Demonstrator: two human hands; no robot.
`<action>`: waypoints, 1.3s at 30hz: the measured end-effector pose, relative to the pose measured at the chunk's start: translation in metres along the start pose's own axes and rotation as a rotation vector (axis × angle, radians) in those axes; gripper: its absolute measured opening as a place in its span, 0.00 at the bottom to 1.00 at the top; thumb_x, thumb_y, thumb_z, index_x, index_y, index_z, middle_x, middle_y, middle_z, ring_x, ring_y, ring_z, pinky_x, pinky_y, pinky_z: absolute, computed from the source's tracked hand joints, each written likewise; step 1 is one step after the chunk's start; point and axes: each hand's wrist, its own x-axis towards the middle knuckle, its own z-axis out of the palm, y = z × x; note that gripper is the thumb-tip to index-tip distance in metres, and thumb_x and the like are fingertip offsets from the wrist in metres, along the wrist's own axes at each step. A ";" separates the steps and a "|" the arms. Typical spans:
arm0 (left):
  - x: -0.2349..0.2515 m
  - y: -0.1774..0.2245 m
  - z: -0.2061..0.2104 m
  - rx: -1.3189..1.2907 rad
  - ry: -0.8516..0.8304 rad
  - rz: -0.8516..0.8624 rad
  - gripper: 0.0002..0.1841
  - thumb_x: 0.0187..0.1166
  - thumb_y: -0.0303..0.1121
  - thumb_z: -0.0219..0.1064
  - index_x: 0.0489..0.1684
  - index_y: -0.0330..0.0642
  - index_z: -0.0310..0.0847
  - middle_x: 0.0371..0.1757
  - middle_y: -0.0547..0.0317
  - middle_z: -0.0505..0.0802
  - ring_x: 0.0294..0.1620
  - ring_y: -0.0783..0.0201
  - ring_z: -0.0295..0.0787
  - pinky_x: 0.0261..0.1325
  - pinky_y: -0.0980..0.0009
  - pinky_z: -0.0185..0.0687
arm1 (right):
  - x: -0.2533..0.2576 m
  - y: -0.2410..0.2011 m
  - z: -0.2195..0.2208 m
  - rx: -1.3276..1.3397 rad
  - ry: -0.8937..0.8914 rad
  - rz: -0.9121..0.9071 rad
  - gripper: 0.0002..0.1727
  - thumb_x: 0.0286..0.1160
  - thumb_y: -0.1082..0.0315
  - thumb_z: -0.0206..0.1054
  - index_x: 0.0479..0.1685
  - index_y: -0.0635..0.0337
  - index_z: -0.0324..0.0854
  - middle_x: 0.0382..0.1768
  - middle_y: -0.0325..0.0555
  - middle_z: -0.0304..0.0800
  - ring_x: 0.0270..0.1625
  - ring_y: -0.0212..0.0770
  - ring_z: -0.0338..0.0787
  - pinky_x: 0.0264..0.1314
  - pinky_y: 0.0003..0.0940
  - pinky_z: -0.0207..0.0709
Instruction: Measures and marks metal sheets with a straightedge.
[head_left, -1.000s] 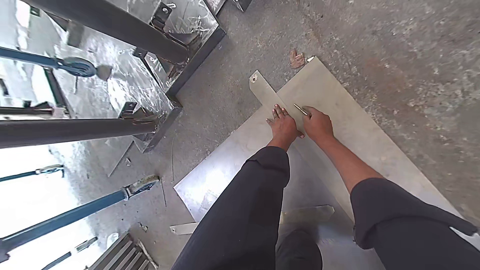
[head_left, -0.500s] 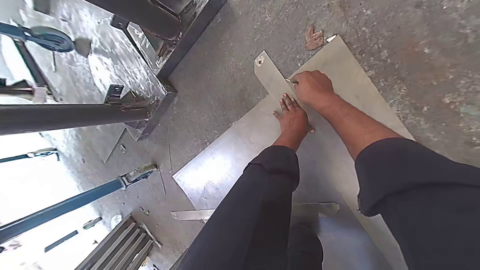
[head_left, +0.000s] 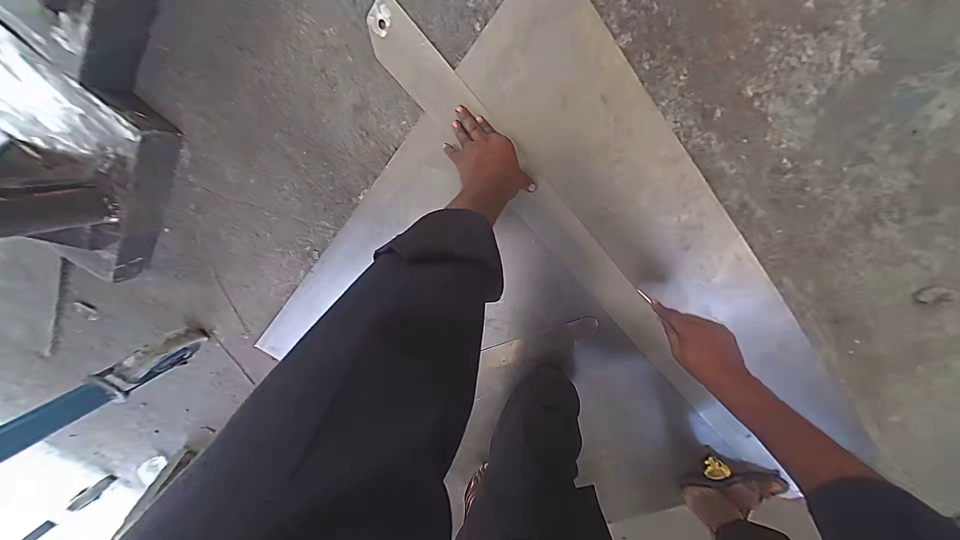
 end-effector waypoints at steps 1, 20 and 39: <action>0.003 0.001 -0.003 0.009 0.012 -0.009 0.81 0.41 0.67 0.87 0.92 0.21 0.37 0.95 0.27 0.37 0.96 0.32 0.35 0.87 0.28 0.48 | -0.029 0.028 0.017 -0.013 0.010 0.023 0.23 0.89 0.66 0.51 0.75 0.52 0.85 0.39 0.63 0.95 0.39 0.69 0.95 0.38 0.66 0.84; -0.161 0.073 0.141 -0.009 0.026 0.328 0.63 0.67 0.56 0.80 0.91 0.20 0.40 0.92 0.17 0.40 0.93 0.22 0.39 0.88 0.35 0.54 | -0.069 0.078 0.175 0.816 0.376 0.042 0.15 0.91 0.65 0.58 0.59 0.64 0.85 0.52 0.55 0.91 0.61 0.56 0.88 0.75 0.59 0.72; -0.244 0.160 0.225 0.094 0.038 0.032 0.84 0.42 0.78 0.80 0.93 0.24 0.33 0.96 0.31 0.37 0.97 0.37 0.33 0.90 0.31 0.42 | -0.047 0.056 0.074 0.600 0.100 0.315 0.15 0.89 0.56 0.56 0.60 0.49 0.84 0.42 0.53 0.94 0.49 0.60 0.94 0.45 0.62 0.81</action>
